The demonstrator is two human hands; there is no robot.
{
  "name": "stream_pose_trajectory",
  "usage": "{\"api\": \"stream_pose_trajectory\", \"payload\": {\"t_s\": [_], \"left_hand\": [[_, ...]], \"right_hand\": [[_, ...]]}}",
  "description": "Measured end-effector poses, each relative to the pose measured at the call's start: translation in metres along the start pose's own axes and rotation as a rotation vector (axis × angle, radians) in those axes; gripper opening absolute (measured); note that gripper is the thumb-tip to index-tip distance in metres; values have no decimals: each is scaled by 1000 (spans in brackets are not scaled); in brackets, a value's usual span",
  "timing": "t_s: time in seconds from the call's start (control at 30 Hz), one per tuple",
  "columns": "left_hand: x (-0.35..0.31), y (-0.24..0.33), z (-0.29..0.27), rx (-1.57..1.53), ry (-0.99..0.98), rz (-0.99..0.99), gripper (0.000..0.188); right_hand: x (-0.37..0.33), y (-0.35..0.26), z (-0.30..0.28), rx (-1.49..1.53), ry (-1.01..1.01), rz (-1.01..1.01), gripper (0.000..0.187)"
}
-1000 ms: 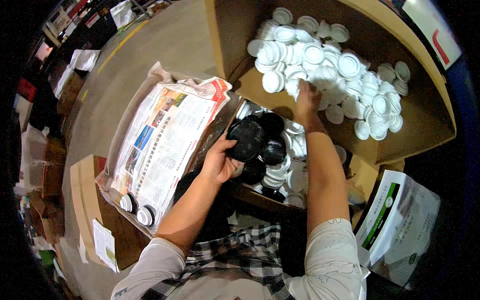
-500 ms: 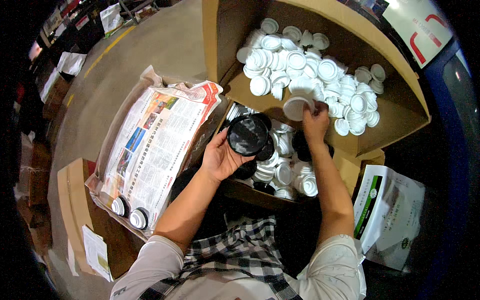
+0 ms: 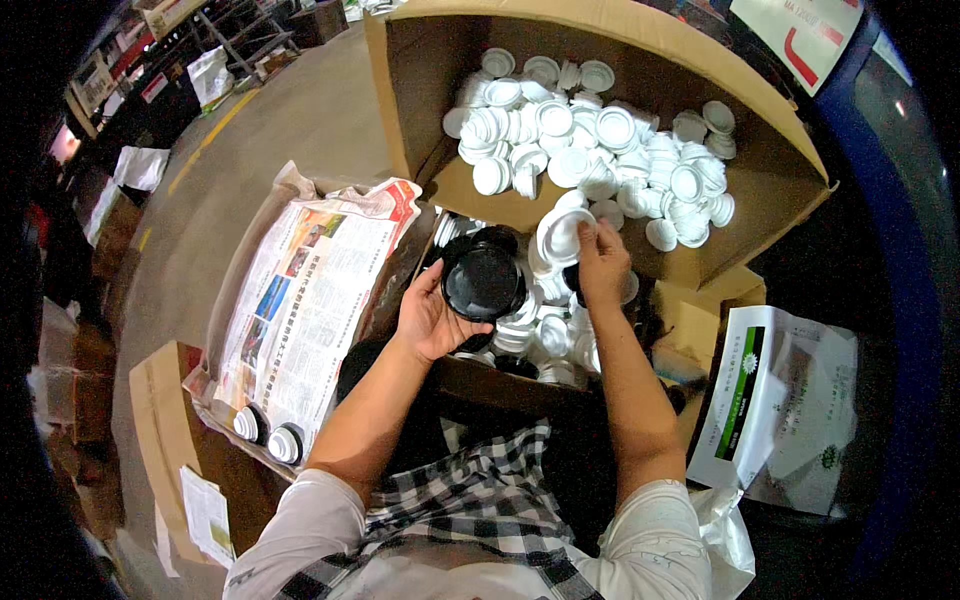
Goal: The person sits on the floor and assembles coffee capsules by pairing black and white plastic parts. They repeatedly pick up a black base and a white top, press them together, and place the finished units into a tray lined with newspaper.
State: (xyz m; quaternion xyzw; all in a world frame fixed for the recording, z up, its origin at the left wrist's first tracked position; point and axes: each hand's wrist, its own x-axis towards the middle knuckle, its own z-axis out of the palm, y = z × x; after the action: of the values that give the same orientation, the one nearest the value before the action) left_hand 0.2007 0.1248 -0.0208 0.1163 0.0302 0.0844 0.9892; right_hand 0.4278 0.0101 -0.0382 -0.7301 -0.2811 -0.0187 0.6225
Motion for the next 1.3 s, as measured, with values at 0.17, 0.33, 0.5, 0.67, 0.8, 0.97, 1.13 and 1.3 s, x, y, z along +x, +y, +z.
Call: {"api": "stream_pose_trajectory", "payload": {"t_s": [0.17, 0.33, 0.5, 0.67, 0.8, 0.97, 1.13, 1.3], "left_hand": [[2, -3, -4, -16, -89, -28, 52], [7, -12, 12, -36, -83, -69, 52], [11, -11, 20, 12, -103, 14, 57], [16, -17, 22, 178, 2, 47, 66], [14, -13, 20, 173, 118, -2, 69], [13, -8, 14, 154, 44, -10, 59], [8, -7, 25, 118, 19, 4, 51], [12, -8, 16, 162, 32, 17, 49]], "right_hand": [[-15, -40, 4, 335, -41, -75, 32], [-42, -58, 4, 373, -238, -462, 34], [-39, -71, -15, 459, -670, -274, 58], [-44, -62, -17, 648, -763, -69, 52], [-45, -72, -19, 645, -746, -106, 53], [-41, -66, -25, 493, -787, -278, 44], [-44, -79, -22, 419, -696, -350, 47], [-48, -100, -25, 34, -577, -676, 53]]}}
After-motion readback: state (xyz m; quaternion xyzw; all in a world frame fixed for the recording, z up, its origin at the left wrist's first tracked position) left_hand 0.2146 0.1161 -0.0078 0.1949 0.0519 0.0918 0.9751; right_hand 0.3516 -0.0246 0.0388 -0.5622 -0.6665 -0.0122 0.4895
